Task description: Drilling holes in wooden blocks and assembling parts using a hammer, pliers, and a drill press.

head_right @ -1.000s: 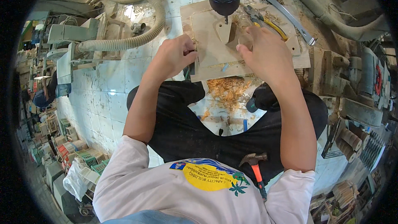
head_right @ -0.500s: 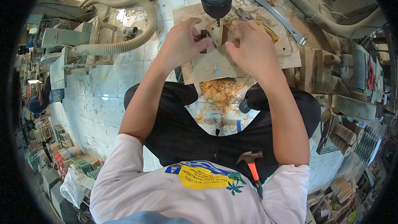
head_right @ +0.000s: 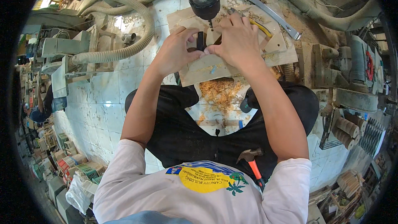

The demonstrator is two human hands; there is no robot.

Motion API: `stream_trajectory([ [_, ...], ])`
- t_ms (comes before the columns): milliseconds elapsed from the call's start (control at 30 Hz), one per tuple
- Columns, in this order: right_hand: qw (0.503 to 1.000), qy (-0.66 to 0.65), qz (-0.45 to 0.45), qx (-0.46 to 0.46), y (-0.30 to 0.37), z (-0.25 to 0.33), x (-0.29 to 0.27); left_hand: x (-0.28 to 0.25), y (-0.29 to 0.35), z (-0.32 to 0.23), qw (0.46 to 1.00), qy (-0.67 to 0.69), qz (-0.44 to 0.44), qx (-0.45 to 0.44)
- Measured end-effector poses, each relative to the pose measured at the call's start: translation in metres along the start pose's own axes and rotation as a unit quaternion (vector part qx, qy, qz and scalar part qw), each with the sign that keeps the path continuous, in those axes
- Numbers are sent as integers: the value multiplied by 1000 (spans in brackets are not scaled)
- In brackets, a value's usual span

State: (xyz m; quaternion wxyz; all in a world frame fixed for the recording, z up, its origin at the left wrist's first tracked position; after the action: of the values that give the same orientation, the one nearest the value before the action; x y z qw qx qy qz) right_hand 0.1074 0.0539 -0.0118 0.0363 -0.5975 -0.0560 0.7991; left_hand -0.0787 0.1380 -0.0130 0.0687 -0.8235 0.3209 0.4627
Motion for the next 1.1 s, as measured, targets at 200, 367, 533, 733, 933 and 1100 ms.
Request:
stream_trajectory([
  [200, 996, 16, -86, -13, 1, -4, 5, 3, 0, 3, 1000, 2, -2, 8],
  [367, 994, -93, 21, 43, -3, -1, -14, 2, -1, 3, 1000, 15, 5, 2],
  [533, 995, -89, 10, 32, -3, 1, -17, 1, -1, 1, 1000, 5, -2, -8],
  [733, 994, -16, -103, 24, 7, 6, 5, 4, -4, 0, 998, 4, -1, -67],
  [933, 996, -85, -4, -34, 21, 21, -6, 10, -7, 5, 995, 57, -47, -73],
  [1100, 996, -81, 17, -17, 23, 16, -2, 8, -9, -2, 995, 73, -32, -54],
])
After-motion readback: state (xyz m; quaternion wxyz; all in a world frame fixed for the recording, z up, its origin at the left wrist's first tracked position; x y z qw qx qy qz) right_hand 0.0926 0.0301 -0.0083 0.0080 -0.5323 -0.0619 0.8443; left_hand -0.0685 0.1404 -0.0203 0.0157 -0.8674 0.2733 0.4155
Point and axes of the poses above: each hand's wrist, its own y-axis away from the middle knuckle, its own x-axis out of the palm, z = x × y, the point moved 1 cm from there along -y, towards the middle knuckle, and after that the axes turned 11 degrees about -x, right-handed, at the moved point
